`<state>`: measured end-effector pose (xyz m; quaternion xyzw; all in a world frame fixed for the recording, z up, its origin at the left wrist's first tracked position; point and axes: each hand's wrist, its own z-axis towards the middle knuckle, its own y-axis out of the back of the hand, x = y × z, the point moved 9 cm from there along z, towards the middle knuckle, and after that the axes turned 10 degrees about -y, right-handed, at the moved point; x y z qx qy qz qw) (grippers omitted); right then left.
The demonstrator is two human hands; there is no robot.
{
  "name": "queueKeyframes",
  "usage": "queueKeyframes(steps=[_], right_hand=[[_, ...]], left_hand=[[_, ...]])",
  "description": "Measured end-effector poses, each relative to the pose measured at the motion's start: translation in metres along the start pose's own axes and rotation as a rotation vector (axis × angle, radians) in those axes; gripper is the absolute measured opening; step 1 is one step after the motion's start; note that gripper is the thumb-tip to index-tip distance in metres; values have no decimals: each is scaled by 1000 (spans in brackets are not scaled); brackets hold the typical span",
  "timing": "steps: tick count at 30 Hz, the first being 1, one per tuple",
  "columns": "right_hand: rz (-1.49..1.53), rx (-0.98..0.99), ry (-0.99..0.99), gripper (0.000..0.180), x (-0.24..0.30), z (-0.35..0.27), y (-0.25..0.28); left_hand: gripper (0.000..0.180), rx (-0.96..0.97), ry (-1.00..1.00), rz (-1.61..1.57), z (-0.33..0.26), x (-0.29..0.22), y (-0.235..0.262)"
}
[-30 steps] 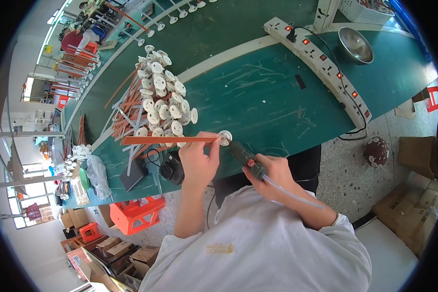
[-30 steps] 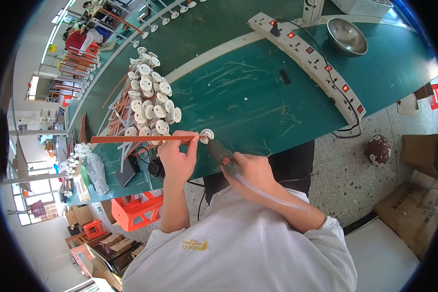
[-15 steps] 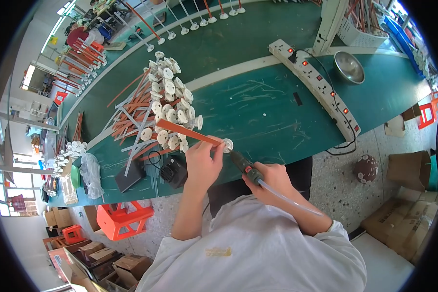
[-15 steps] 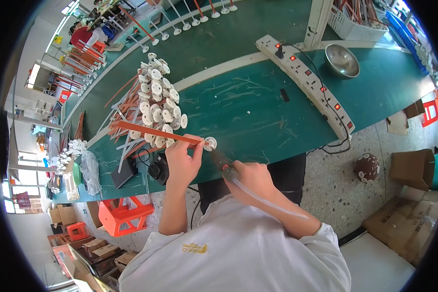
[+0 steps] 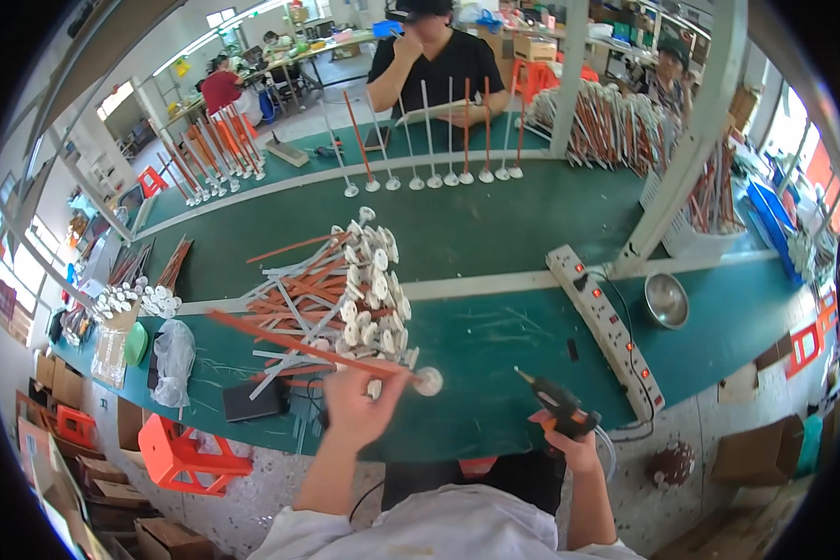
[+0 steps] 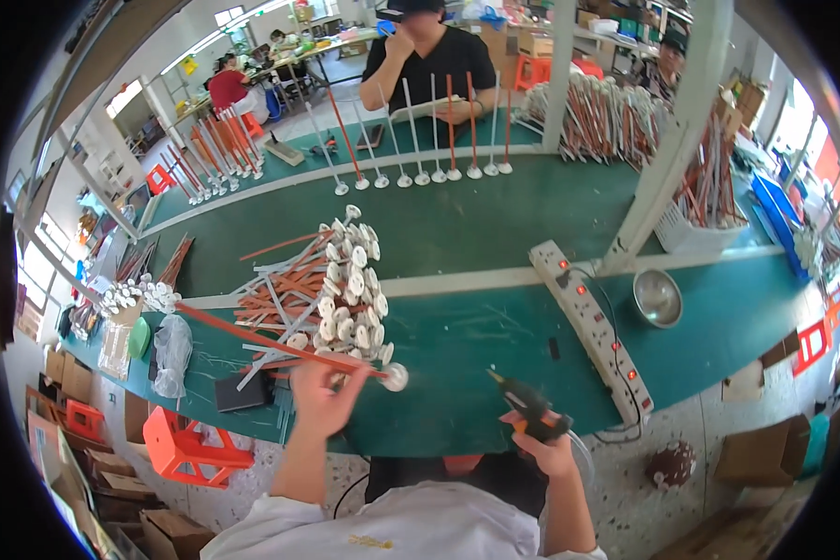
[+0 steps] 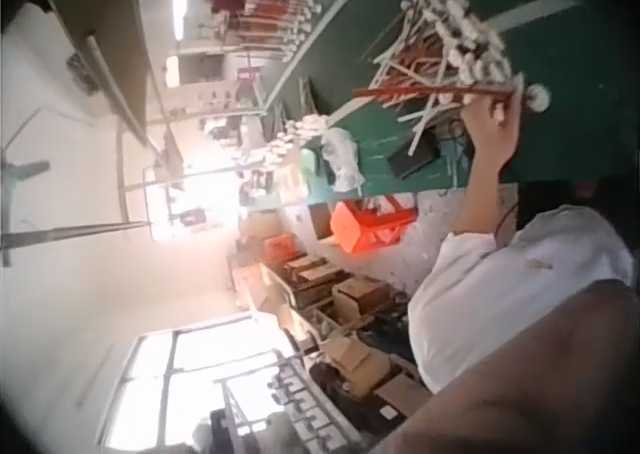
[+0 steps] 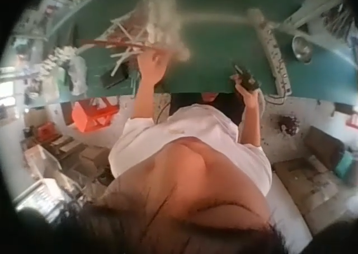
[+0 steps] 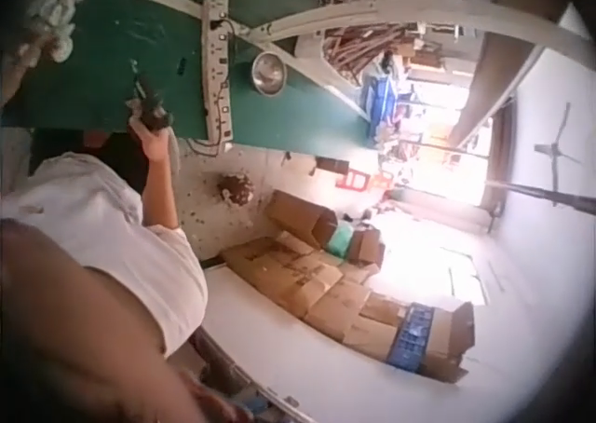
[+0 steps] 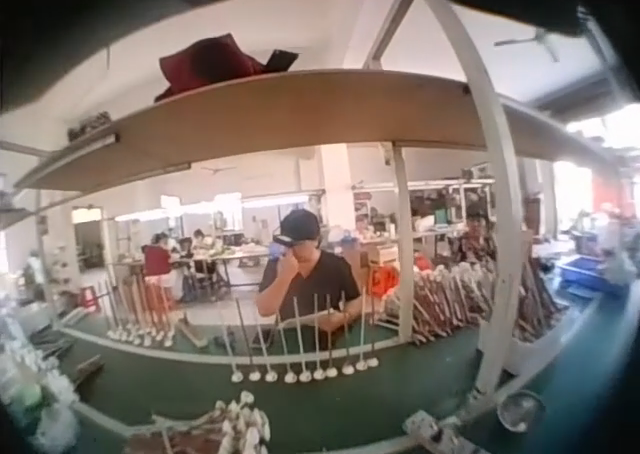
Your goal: The person attaches white plastic base components to rods using a hot glue gun, applying glue to the base plates before joining them to the rods.
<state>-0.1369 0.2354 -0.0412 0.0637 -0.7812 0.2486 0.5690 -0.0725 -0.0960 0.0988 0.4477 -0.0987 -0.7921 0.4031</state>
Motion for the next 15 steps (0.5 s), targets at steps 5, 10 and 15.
queueKeyframes(steps=[5, 10, 15], right_hand=[[-90, -16, 131, 60, -6, 25, 25], [-100, -243, 156, 42, -7, 35, 28], [-118, -508, 52, 47, -2, 24, 16]], left_hand=[[10, -237, -66, -75, 92, 41, 89], [12, -169, 84, -93, 223, 154, 127], [14, -165, 293, -131, 298, 301, 117]])
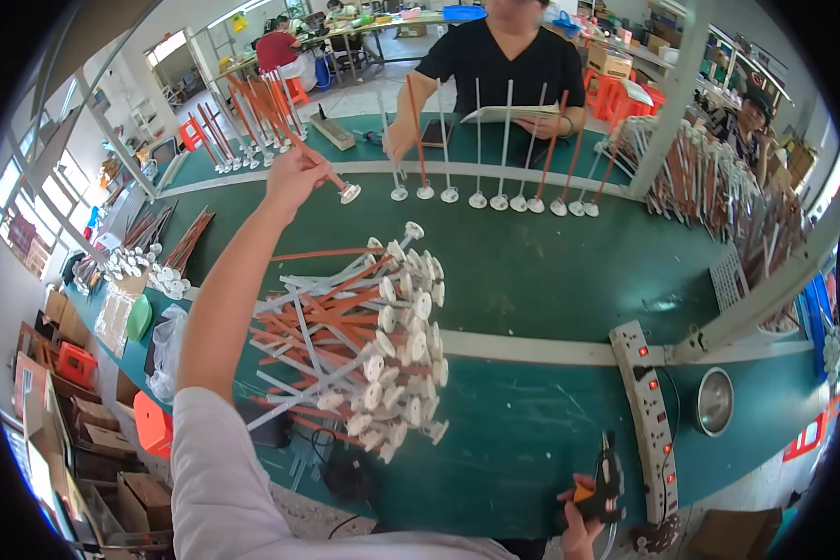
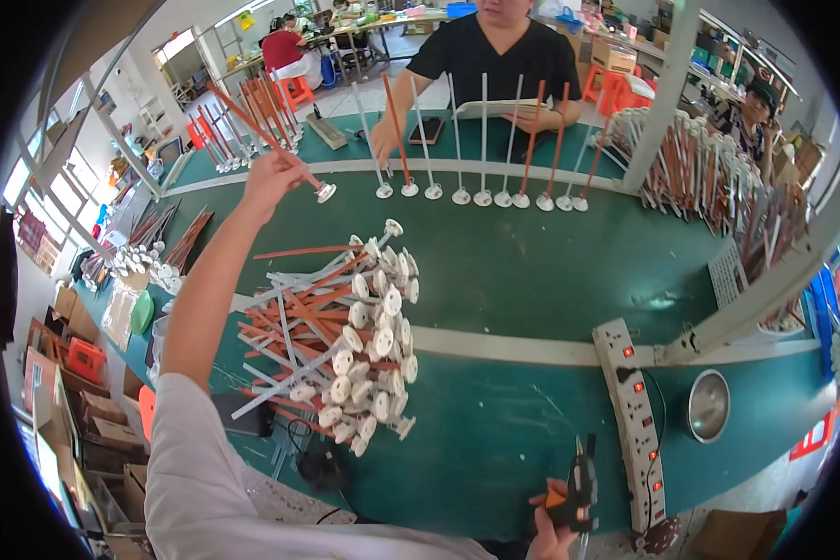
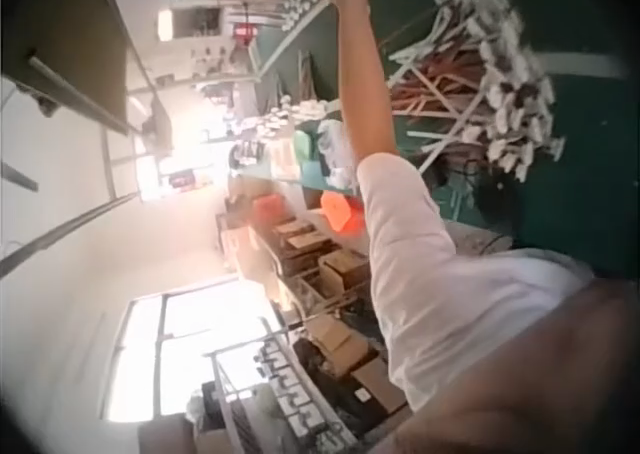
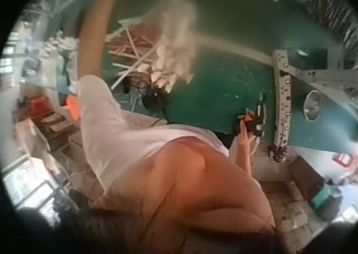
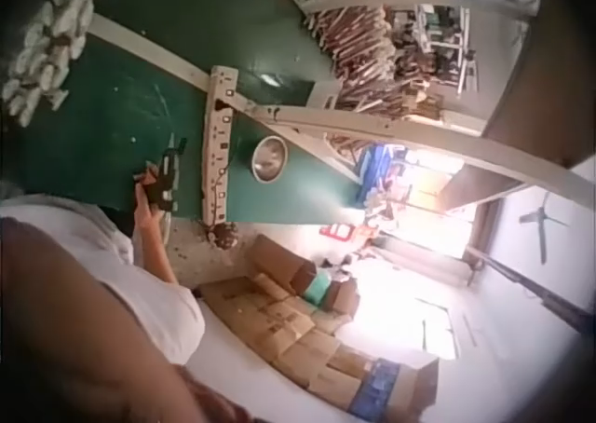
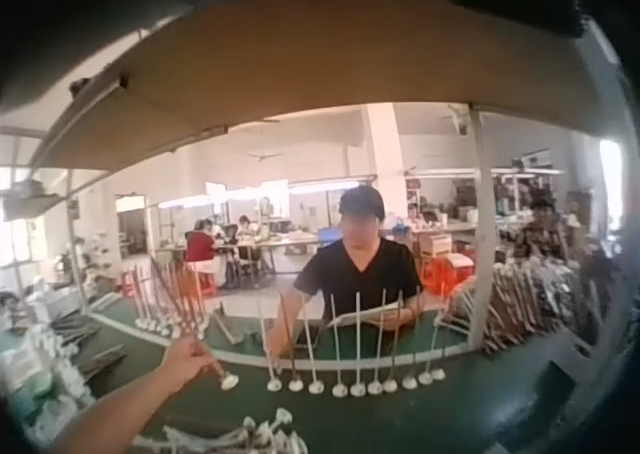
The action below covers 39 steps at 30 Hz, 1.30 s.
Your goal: The person attaches white plastic base components to rods using a hot glue gun, applying glue to the base plates before joining them to the rods.
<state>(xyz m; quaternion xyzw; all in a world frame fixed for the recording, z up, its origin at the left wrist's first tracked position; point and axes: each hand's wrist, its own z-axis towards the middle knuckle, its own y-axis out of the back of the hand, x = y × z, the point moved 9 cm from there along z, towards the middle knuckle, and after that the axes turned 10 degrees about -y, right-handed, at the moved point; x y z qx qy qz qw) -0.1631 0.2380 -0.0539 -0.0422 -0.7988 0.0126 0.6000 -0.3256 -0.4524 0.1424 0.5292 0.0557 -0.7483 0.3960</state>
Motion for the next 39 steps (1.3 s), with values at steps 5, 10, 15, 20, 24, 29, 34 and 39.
queueKeyframes(steps=[5, 10, 15, 20, 24, 29, 34, 39], right_hand=[[-244, 391, 43, 64, -70, 4, 21], [-129, 357, -94, 59, -105, -17, 48], [3, 273, -273, 53, -128, -27, 66], [109, 186, -380, 49, -132, -22, 64], [-125, 200, -161, 34, -89, 6, 19], [-354, 175, 142, 21, -28, 6, 0], [-369, -8, 417, 20, 8, 4, -22], [-663, 105, 571, 45, 8, -3, -21]], left_hand=[[17, -69, 0, 363, 53, 74, -23], [17, -24, -100, 624, 80, 112, -54], [19, 37, -125, 713, 94, 133, -89], [17, 86, -64, 696, 92, 146, -110], [21, 94, -64, 699, 88, 150, -98], [56, 150, 23, 846, 99, 124, -81], [74, 166, -35, 781, 66, 38, -49], [40, 126, -263, 467, -20, -119, -17]])
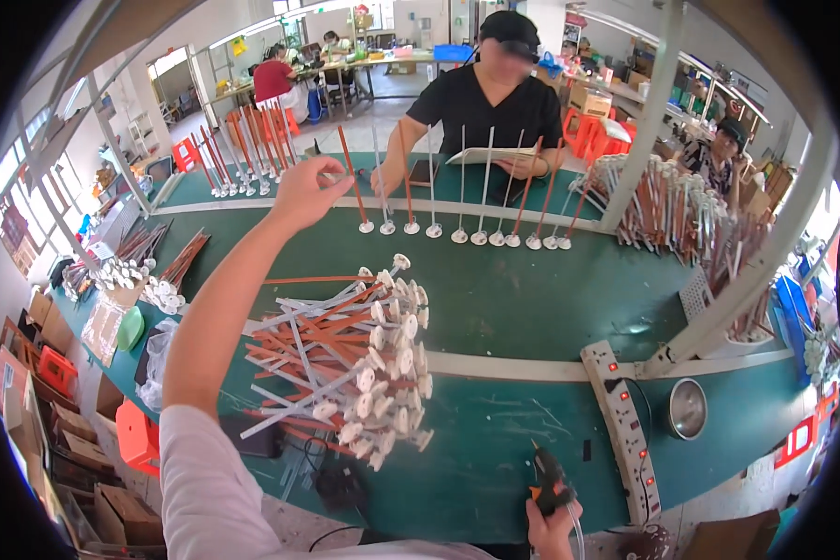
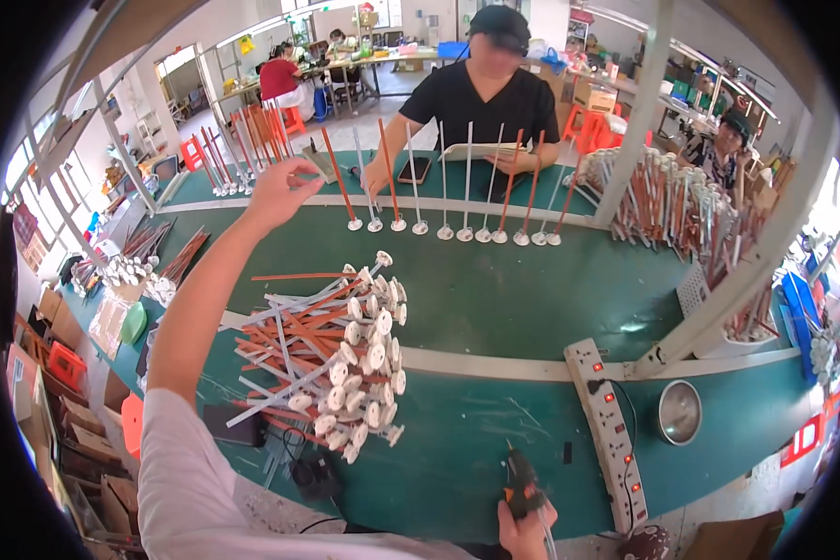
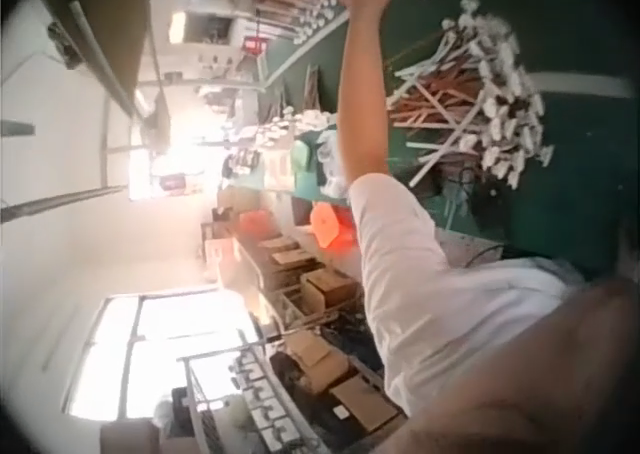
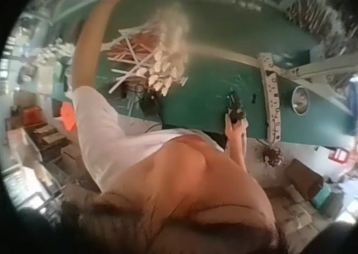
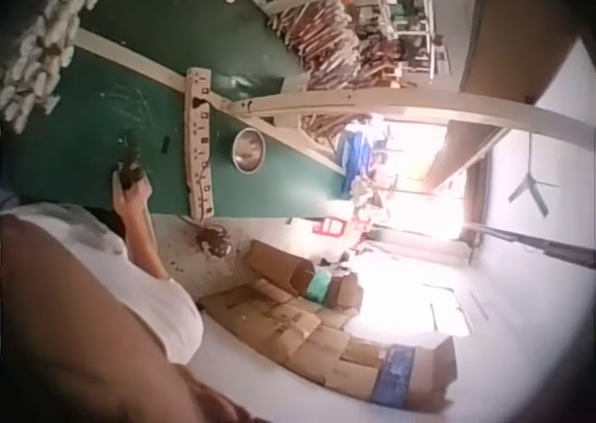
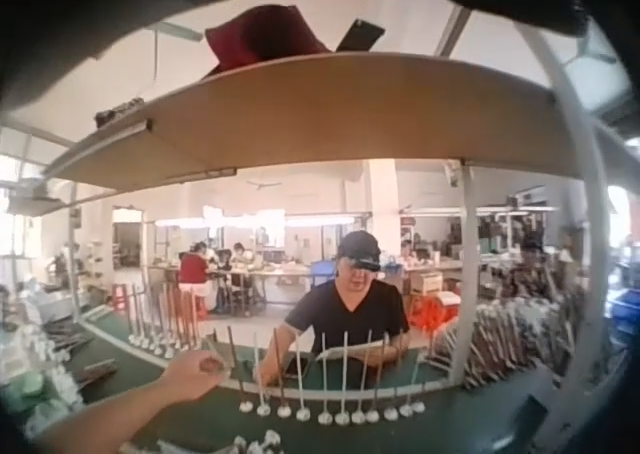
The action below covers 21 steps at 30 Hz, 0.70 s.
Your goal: The person attaches white plastic base components to rods using a hot glue gun, applying glue to the base plates before joining them to the rods.
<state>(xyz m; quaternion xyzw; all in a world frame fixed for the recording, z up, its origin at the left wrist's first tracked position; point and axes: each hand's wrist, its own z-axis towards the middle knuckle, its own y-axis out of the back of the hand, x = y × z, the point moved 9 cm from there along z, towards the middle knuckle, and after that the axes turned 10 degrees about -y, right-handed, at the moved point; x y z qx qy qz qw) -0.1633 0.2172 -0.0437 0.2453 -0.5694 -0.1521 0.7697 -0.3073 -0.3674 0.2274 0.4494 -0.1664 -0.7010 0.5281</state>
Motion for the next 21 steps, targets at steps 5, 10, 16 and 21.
queueKeyframes(steps=[5, 10, 16, 21], right_hand=[[4, -87, -87, 40, 18, 12, 7], [-106, 202, -81, 30, -42, 3, -22], [-17, -24, -26, 29, 38, 5, 7], [-11, -31, -50, 27, 30, 3, 15]], left_hand=[[41, 46, -405, -850, -113, -227, 52], [49, 429, -966, -1265, -230, -411, 94], [48, 505, -1071, -1298, -284, -456, 63], [48, 638, -1103, -1387, -312, -458, 40]])
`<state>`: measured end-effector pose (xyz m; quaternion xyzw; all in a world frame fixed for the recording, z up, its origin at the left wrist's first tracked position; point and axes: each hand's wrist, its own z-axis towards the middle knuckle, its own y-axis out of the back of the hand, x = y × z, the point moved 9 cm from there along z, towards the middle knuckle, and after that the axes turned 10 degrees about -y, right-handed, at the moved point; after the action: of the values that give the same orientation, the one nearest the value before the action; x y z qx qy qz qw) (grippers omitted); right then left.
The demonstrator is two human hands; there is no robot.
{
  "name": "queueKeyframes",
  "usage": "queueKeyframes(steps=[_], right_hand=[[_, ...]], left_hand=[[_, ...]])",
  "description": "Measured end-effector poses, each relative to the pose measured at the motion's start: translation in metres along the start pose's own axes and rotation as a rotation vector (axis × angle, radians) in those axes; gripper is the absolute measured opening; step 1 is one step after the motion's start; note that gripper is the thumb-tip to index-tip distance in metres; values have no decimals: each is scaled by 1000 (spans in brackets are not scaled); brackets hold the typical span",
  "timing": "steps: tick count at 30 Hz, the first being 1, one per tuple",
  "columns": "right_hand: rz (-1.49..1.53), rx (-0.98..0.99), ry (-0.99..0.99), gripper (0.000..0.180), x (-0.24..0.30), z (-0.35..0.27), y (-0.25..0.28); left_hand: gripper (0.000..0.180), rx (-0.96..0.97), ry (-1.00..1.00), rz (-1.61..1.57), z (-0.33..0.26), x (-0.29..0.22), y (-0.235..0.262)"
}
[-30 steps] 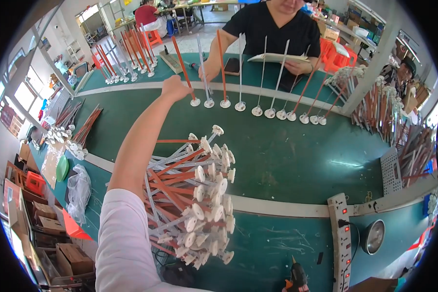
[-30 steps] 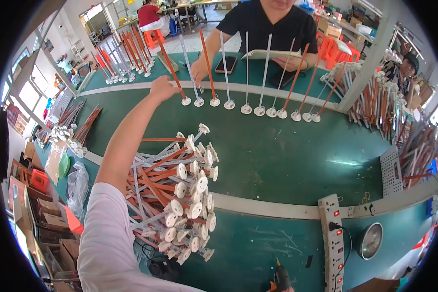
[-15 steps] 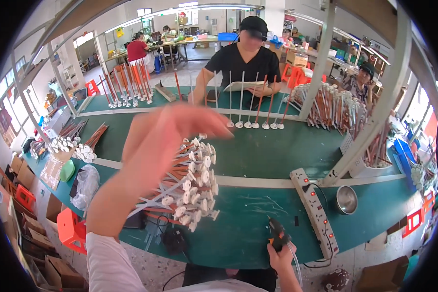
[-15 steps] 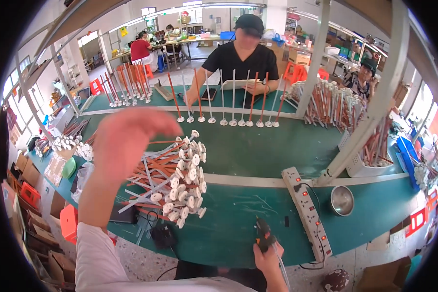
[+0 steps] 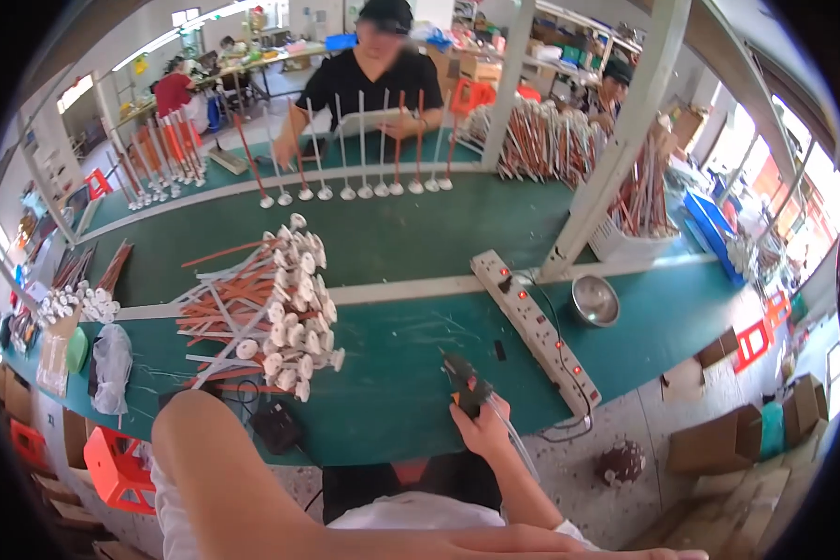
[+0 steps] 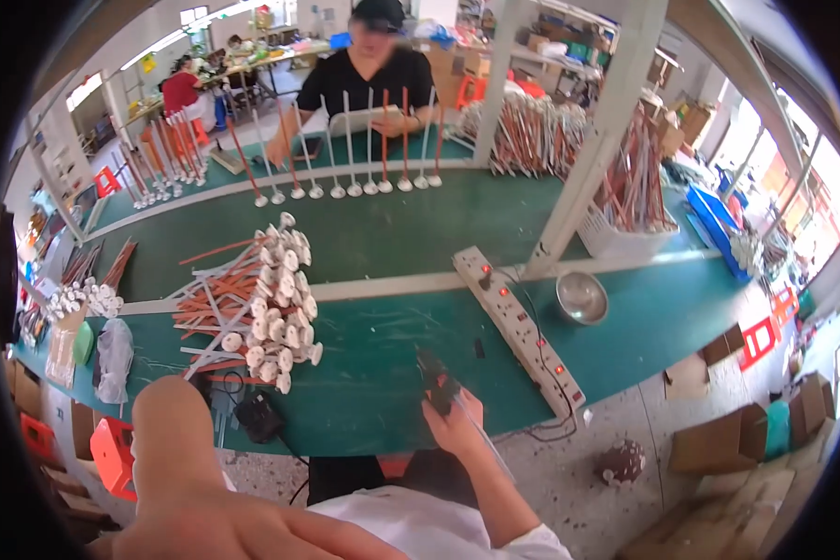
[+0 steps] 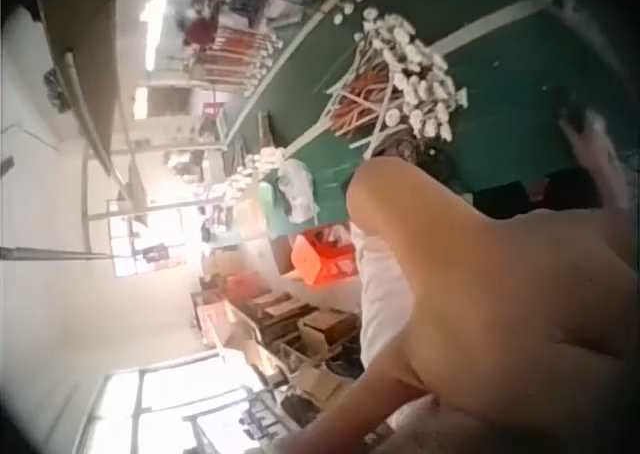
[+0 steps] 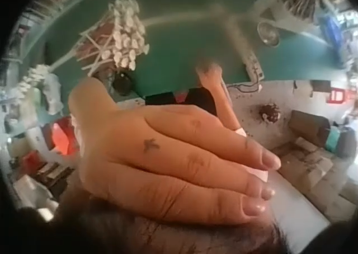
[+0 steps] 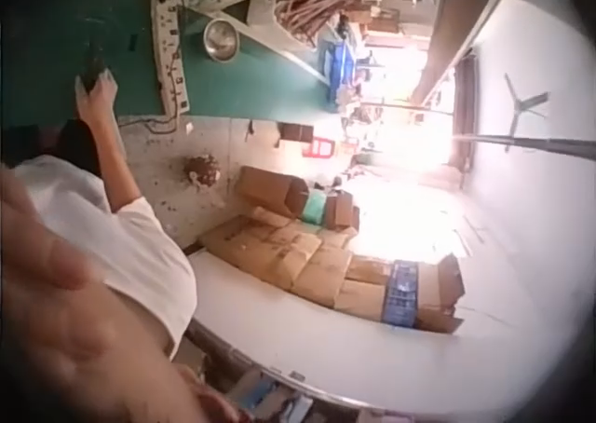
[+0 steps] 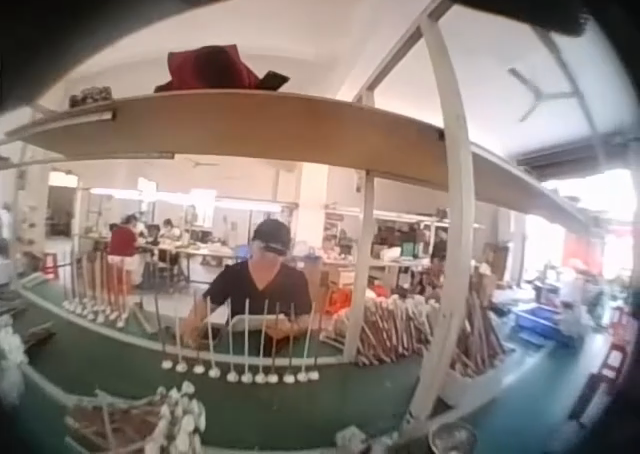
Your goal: The person attaches white plastic base components to rods using a hot glue gun, applying glue to the base plates before joining them to the rods.
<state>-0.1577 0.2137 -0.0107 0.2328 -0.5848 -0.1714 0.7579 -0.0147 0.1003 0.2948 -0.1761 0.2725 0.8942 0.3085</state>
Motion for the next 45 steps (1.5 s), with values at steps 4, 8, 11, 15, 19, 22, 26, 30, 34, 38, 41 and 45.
queueKeyframes(steps=[4, 8, 11, 15, 19, 22, 26, 30, 34, 38, 41, 45], right_hand=[[-8, 84, -23, 28, 3, 6, -9], [-15, 141, -31, 29, -8, 8, -21], [-13, 76, -62, 27, -6, 7, -3], [32, 110, -56, 26, -1, 6, -14], [102, 132, -68, 25, -20, 9, -23], [-20, 112, -55, 28, -16, 8, -10], [-19, 137, 11, 31, 0, 7, -14], [-4, 128, 4, 32, -2, 6, -13], [-8, 114, -24, 30, 0, 9, -13], [57, 71, -6, 29, 6, 11, -11], [46, 83, -15, 29, 6, 11, -12], [11, 97, -26, 26, 6, 12, -10]], left_hand=[[49, 16, 17, -72, -46, -21, -8], [49, -17, 32, -54, -34, 7, -7], [49, -23, 24, -24, -16, 17, -8], [50, 31, 38, -21, -36, 5, 17], [40, -489, 121, 49, -71, 55, 61], [31, -53, 482, -17, -136, 108, -12], [23, 135, 544, -555, -167, 83, -96], [24, 44, 464, -478, -172, 75, -82], [26, 22, 395, -479, -170, 79, -77], [28, 45, 303, -481, -169, 86, -87], [30, 63, 273, -511, -163, 85, -88], [29, -95, 142, -469, -151, 79, -73]])
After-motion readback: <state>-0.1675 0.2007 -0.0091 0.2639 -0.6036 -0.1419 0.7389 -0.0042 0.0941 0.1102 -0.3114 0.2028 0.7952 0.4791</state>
